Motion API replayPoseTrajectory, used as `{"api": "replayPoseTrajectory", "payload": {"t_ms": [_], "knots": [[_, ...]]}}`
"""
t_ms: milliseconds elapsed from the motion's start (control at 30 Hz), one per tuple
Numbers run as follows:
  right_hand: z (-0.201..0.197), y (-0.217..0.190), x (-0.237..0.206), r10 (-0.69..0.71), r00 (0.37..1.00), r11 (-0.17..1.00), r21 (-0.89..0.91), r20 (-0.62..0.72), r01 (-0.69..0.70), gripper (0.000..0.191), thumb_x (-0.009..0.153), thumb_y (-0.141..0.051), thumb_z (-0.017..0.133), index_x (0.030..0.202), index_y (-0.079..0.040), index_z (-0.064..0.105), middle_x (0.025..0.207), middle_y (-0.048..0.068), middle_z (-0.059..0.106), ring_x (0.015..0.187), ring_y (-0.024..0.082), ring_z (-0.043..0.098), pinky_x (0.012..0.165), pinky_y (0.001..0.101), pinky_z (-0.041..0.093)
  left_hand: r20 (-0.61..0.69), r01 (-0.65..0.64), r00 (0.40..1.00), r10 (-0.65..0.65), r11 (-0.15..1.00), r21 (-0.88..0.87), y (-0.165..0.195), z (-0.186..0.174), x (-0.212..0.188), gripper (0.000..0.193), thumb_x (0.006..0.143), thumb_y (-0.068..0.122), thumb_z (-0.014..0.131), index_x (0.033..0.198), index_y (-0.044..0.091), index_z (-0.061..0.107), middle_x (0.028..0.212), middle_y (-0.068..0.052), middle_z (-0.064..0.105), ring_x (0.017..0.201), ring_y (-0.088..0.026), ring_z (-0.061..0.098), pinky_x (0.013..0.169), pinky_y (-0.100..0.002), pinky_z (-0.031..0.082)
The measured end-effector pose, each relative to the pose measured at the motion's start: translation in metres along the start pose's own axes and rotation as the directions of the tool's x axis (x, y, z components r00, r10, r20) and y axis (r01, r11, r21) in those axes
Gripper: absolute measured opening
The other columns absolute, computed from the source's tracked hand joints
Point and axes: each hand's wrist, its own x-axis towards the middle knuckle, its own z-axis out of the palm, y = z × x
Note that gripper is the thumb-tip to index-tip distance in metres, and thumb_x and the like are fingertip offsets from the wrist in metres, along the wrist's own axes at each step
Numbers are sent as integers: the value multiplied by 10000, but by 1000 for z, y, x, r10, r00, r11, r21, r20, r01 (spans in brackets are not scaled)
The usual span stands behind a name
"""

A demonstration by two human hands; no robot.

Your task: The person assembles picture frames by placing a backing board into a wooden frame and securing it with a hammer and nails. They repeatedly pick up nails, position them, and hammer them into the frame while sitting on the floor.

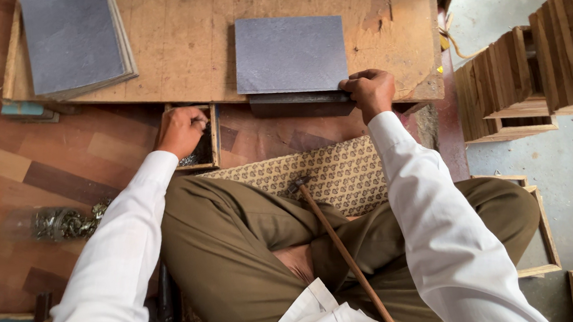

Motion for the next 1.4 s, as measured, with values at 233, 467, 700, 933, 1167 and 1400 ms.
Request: {"api": "replayPoseTrajectory", "payload": {"t_ms": [233,467,700,933,1167,1400], "knots": [[-1,7,4,-75,997,996,42,16,74,191,718,4,849,857,77,741,733,106,709,594,155,629,554,286,521,10,-89,995,104,892,-443,122,59,26,150,934,60,689,1074,52,741,924,-97,775,730,-138,781,632,-255,651],[-1,2,-4,-40,999,999,3,-23,40,205,715,-20,847,873,68,748,729,110,720,599,151,649,548,286,526,-88,-242,970,226,913,-330,204,140,69,66,897,-35,658,904,21,692,876,-109,760,803,-246,748,684,-356,594],[-3,17,-11,-189,982,978,97,10,187,213,784,-49,803,958,64,753,771,84,737,642,131,662,586,271,532,-182,-274,955,233,928,-254,192,172,72,129,800,-98,680,822,30,681,950,-103,681,913,-297,667,806,-415,550],[-47,53,-170,-229,943,947,-166,243,273,375,916,-222,730,1189,35,713,985,136,786,868,175,754,773,326,600,-223,-322,937,269,912,-254,195,169,68,94,814,-58,709,810,29,673,941,-89,689,908,-305,664,789,-429,533],[-69,70,-293,-233,894,740,-527,382,418,523,699,-115,789,1217,-81,722,914,151,767,839,296,703,715,403,560,-222,-308,940,261,927,-214,200,169,65,100,836,-59,686,805,32,657,942,-75,681,925,-288,653,828,-418,520],[-85,58,-269,-43,988,991,128,150,23,480,899,-113,696,1333,39,557,862,14,662,658,90,586,541,248,481,-201,-279,949,244,944,-173,199,172,68,93,855,-30,699,816,49,667,975,-70,683,948,-277,656,862,-405,523]]}}
